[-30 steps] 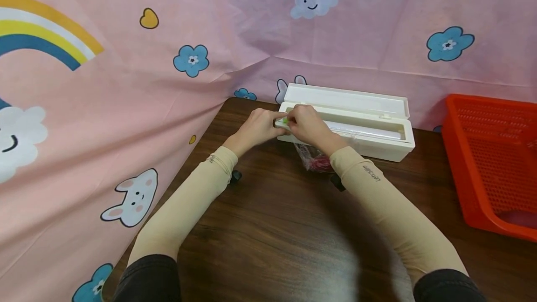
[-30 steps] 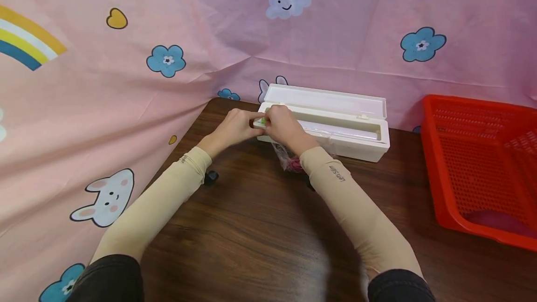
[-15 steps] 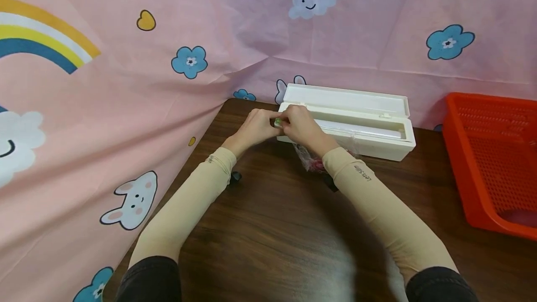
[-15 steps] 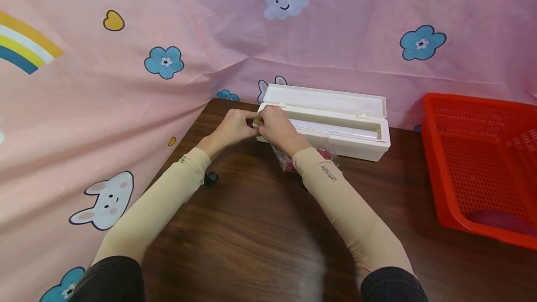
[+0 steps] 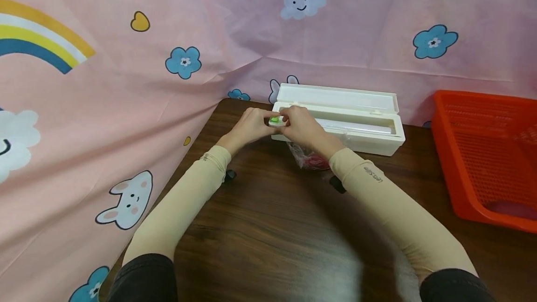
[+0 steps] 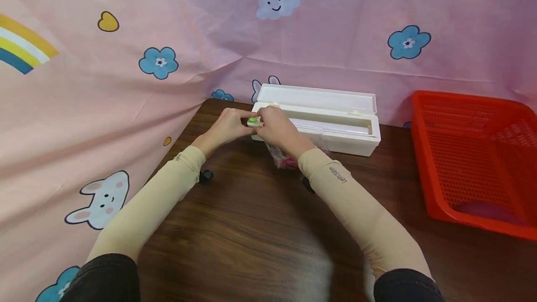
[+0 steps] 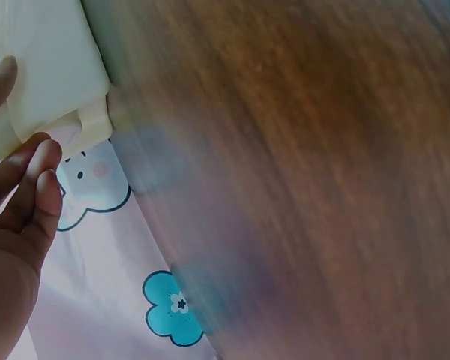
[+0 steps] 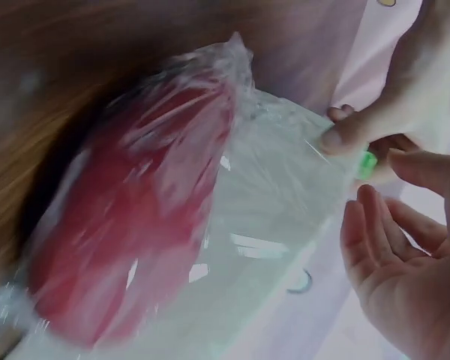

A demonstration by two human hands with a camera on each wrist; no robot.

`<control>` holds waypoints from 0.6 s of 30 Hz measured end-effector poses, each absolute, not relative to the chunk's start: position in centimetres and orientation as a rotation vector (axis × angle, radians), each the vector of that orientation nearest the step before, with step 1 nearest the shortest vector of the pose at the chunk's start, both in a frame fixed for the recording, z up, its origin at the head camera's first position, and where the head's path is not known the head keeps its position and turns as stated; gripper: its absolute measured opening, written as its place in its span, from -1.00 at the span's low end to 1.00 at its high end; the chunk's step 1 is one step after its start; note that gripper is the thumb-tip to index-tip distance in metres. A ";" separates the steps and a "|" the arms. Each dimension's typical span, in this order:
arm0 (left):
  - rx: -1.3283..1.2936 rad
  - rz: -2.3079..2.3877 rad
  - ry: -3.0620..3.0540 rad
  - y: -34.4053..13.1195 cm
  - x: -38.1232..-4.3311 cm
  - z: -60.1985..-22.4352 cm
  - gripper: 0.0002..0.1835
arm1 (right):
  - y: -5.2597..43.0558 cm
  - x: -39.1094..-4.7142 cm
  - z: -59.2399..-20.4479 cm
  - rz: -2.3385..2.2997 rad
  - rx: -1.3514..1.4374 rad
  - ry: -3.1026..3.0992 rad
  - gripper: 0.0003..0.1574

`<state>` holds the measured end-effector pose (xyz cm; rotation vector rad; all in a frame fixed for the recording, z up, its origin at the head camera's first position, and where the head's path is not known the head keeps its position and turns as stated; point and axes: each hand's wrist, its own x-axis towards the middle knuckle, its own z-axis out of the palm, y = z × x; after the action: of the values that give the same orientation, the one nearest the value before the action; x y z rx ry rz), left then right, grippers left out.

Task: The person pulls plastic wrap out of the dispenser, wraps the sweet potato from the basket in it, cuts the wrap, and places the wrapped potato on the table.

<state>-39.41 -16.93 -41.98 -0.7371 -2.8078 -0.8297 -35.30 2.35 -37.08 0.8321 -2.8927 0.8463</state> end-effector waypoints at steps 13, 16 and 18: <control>-0.733 -0.790 -2.803 -17.0 -39.2 -42.2 -0.38 | 11.7 -28.0 -38.4 0.332 0.954 -2.861 -0.41; -0.729 -0.809 -2.787 -16.9 -39.1 -42.3 -0.40 | 13.4 -27.7 -40.2 0.272 0.996 -2.782 -0.29; -0.726 -0.803 -2.792 -16.9 -38.9 -42.5 -0.40 | 14.1 -27.6 -41.1 0.272 1.023 -2.741 -0.22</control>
<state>-38.95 -16.92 -42.47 -0.7260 -2.7916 -0.8033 -27.62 14.15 -41.13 1.0227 -2.7407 0.2719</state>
